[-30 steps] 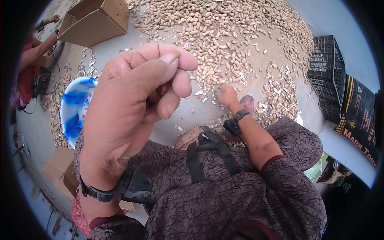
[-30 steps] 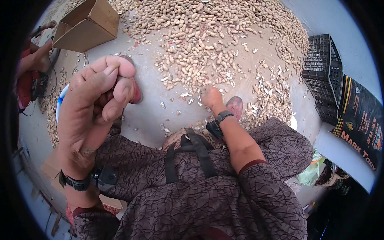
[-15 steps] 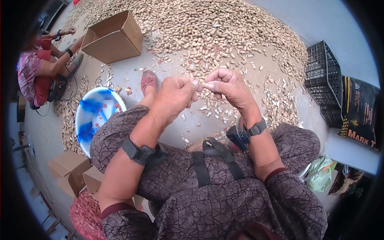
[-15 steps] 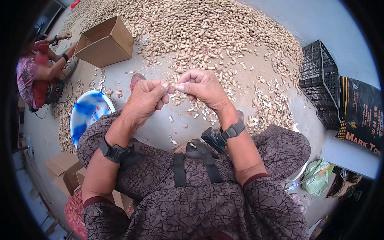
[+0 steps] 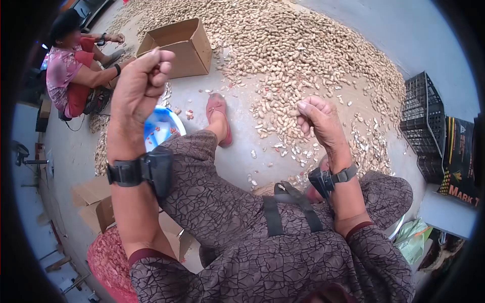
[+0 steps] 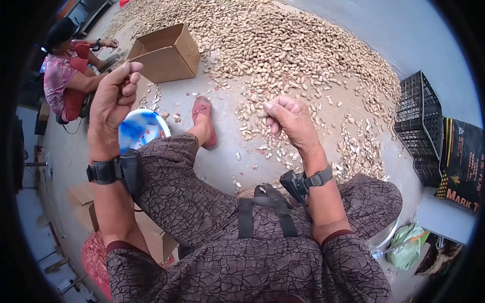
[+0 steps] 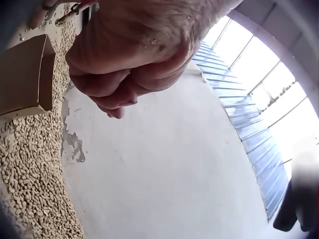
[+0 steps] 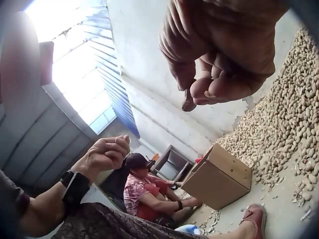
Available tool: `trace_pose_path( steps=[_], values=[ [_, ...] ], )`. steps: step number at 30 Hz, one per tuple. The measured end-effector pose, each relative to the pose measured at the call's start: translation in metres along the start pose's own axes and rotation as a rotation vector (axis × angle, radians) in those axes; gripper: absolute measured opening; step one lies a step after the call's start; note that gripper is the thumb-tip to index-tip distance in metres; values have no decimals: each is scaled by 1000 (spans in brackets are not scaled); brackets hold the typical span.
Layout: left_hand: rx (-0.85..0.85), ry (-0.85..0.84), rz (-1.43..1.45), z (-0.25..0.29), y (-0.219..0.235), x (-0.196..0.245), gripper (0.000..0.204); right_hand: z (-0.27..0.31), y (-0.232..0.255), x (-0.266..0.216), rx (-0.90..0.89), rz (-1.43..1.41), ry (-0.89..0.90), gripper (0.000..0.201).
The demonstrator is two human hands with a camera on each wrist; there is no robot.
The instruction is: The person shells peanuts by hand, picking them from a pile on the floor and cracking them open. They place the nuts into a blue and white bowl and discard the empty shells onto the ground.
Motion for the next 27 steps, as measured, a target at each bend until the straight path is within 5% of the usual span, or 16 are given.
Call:
trace_pose_path(
  steps=[6,8,12,16,17,20,21,23,27],
  values=[
    [375,188,-97,-6,152,-29,18,-10,5,2,23,30,16,20],
    [471,248,-302,2,194,-63,20,-11,4,4,18,24,7,20],
    [560,343,-124,7,262,-166,25,-12,3,10,12,65,-15,22],
    [671,462,-7,35,261,-204,28,-6,5,18,35,123,-51,24],
    [669,432,-217,51,222,-173,29,-5,4,16,44,137,-47,24],
    [416,376,-538,32,238,-167,31,-2,2,13,46,128,-59,24],
    [522,444,-603,24,239,-159,37,-2,2,13,37,131,-55,24],
    [406,187,-503,7,212,-116,40,0,-1,9,19,126,-35,24],
    [51,-81,-289,4,70,0,34,1,-10,-11,-47,116,18,23]
  ],
)
Point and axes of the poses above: each hand's wrist, its own z-axis away from the middle knuckle, its own y-axis out of the back of the hand, x = y × z, the point moved 9 cm from there along -z, towards the middle knuckle, and after that the axes turned 3 degrees about -y, right-handed, at the moved point
